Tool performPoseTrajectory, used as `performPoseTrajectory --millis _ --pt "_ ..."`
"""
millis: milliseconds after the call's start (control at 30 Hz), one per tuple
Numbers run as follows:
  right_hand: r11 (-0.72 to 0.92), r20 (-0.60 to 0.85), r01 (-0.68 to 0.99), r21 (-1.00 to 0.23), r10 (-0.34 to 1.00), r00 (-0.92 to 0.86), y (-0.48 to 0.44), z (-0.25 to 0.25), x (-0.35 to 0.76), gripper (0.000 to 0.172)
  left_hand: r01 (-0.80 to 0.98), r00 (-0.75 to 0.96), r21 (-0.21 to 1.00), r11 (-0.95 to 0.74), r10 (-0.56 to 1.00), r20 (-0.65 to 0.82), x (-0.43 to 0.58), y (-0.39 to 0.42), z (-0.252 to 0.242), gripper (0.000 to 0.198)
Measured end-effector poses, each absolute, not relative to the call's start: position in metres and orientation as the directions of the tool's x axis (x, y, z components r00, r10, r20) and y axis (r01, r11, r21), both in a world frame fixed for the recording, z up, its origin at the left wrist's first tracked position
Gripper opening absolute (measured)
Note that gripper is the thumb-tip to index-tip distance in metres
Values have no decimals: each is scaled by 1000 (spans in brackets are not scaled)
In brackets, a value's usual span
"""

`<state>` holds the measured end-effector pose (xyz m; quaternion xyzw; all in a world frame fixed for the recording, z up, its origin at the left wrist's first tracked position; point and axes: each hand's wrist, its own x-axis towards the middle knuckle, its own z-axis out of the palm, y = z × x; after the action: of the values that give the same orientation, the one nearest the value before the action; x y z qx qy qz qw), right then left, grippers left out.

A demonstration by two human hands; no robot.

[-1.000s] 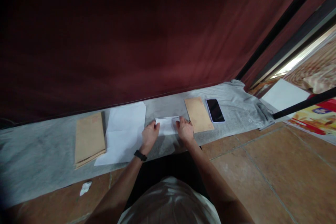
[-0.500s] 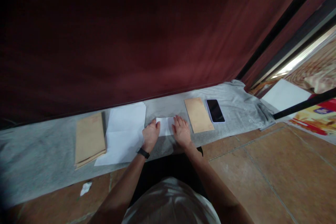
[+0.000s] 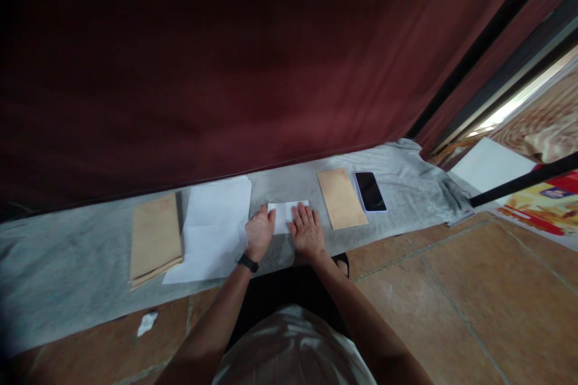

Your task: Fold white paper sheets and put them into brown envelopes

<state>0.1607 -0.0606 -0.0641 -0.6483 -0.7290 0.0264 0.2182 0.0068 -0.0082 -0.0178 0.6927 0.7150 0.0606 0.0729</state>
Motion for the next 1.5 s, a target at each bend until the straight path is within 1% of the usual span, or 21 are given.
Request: performPoseTrajectory --millis 67,133,167,233,300,367,500,600,700,800,900,1033,1133,1200,1267,1333,1400,1500 --pt "154 278 933 -324 958 -61 -60 -65 160 54 977 -35 213 28 999 27 7 -10 -19 38" --pt "141 255 938 -318 965 -59 -60 -65 159 54 968 -1 249 -29 993 122 9 -14 -21 36" --pt "133 240 941 -311 969 -58 -60 -64 159 54 957 45 276 -92 984 172 12 -18 -22 36" --pt "129 210 948 -292 975 -68 -61 -63 160 55 901 197 339 -271 951 238 21 -27 -27 40" --pt "144 182 954 -262 978 -97 -62 -62 161 57 821 354 385 -422 905 236 31 -38 -33 47" --pt "166 160 960 -225 978 -131 -64 -61 163 59 804 416 378 -460 888 195 39 -47 -39 55" --pt "164 144 971 -172 980 -140 -63 -61 164 56 868 397 277 -413 911 115 43 -52 -47 64" --pt "131 153 976 -172 983 -105 -61 -62 161 53 904 365 204 -376 927 89 35 -52 -49 65" --pt "134 188 974 -185 977 -99 -59 -65 161 52 922 341 160 -352 935 95 26 -54 -51 65" --pt "122 242 973 -196 968 -73 -60 -70 167 52 938 305 140 -318 946 105 19 -58 -52 63" --pt "73 280 978 -194 960 -16 -61 -73 178 53 950 266 134 -281 957 119 16 -61 -54 61" --pt "6 283 980 -198 958 52 -62 -72 187 53 962 222 134 -239 967 128 17 -61 -56 61" --pt "-25 278 972 -232 956 91 -64 -66 178 54 963 219 132 -235 968 120 19 -60 -58 61" --pt "51 288 965 -256 957 26 -67 -62 164 55 962 227 127 -240 968 106 17 -60 -59 62" --pt "198 299 942 -270 947 -114 -72 -61 148 54 960 245 121 -254 966 86 15 -60 -60 62" --pt "280 299 919 -278 934 -194 -77 -62 137 52 957 260 117 -266 964 65 14 -59 -60 62" --pt "289 303 917 -276 931 -202 -82 -65 136 52 957 260 120 -266 964 59 14 -59 -60 63" --pt "280 333 927 -248 924 -190 -88 -70 149 53 958 242 136 -252 966 86 16 -59 -61 62"
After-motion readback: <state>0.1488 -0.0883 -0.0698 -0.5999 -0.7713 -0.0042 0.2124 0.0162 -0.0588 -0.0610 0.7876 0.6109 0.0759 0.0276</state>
